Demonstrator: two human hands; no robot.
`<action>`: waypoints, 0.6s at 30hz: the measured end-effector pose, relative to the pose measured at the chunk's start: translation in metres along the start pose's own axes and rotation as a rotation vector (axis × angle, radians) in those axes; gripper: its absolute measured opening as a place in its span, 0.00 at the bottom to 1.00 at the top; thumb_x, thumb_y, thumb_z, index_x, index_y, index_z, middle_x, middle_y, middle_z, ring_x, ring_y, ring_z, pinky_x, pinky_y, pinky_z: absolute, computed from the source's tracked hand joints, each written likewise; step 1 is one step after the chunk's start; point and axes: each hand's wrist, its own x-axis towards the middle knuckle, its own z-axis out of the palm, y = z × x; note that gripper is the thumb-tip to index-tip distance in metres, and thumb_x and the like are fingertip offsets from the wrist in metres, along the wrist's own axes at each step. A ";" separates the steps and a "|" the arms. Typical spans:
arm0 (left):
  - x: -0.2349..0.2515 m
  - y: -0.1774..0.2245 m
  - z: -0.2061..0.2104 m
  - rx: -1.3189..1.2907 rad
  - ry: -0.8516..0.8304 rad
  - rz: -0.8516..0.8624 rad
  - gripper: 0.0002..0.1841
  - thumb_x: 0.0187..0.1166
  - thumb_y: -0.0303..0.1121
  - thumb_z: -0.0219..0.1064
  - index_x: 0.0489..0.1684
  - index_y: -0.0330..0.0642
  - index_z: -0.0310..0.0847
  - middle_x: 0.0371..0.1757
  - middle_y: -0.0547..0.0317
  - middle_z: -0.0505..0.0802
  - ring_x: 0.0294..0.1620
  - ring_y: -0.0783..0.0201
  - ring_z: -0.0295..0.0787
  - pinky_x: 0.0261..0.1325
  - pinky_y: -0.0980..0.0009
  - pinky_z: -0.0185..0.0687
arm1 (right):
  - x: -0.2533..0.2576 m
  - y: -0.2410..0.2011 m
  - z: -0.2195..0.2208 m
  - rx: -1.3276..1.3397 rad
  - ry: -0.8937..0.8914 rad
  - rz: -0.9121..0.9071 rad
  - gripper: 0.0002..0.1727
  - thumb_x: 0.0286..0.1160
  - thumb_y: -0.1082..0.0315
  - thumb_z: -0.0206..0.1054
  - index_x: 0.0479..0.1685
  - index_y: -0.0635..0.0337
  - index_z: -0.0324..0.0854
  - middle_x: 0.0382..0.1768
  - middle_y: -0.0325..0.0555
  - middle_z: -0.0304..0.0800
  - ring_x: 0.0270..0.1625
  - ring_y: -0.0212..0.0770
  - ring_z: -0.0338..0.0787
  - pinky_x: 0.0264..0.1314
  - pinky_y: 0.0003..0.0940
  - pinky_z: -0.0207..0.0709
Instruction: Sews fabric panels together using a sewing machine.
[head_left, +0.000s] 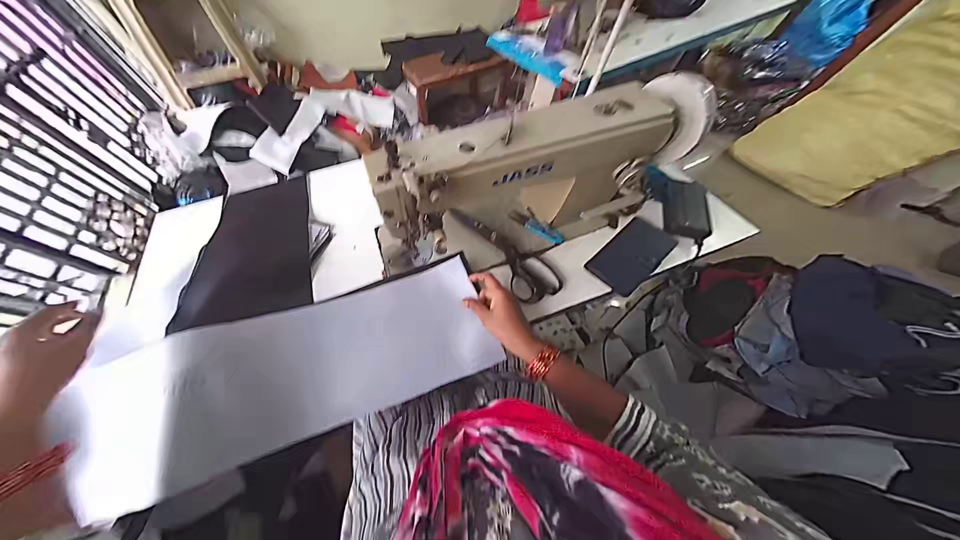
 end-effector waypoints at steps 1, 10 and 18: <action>-0.021 0.010 0.023 -0.053 -0.058 0.181 0.24 0.93 0.37 0.55 0.80 0.28 0.69 0.74 0.25 0.81 0.74 0.30 0.79 0.76 0.33 0.69 | 0.000 0.003 0.001 0.001 0.008 -0.004 0.28 0.81 0.63 0.69 0.77 0.68 0.72 0.33 0.52 0.86 0.33 0.43 0.83 0.46 0.42 0.79; -0.152 0.224 0.227 -0.255 -0.389 0.859 0.15 0.82 0.29 0.68 0.61 0.32 0.89 0.62 0.37 0.92 0.69 0.39 0.86 0.77 0.40 0.73 | 0.003 0.013 0.004 0.072 0.056 -0.053 0.26 0.80 0.66 0.69 0.74 0.68 0.73 0.40 0.54 0.89 0.39 0.42 0.87 0.48 0.39 0.82; -0.144 0.278 0.248 -0.036 -0.613 0.557 0.30 0.76 0.45 0.75 0.74 0.39 0.79 0.80 0.30 0.75 0.85 0.28 0.62 0.78 0.24 0.52 | 0.003 0.020 0.005 0.152 0.052 -0.113 0.19 0.80 0.68 0.67 0.66 0.69 0.81 0.40 0.55 0.89 0.39 0.43 0.88 0.48 0.38 0.82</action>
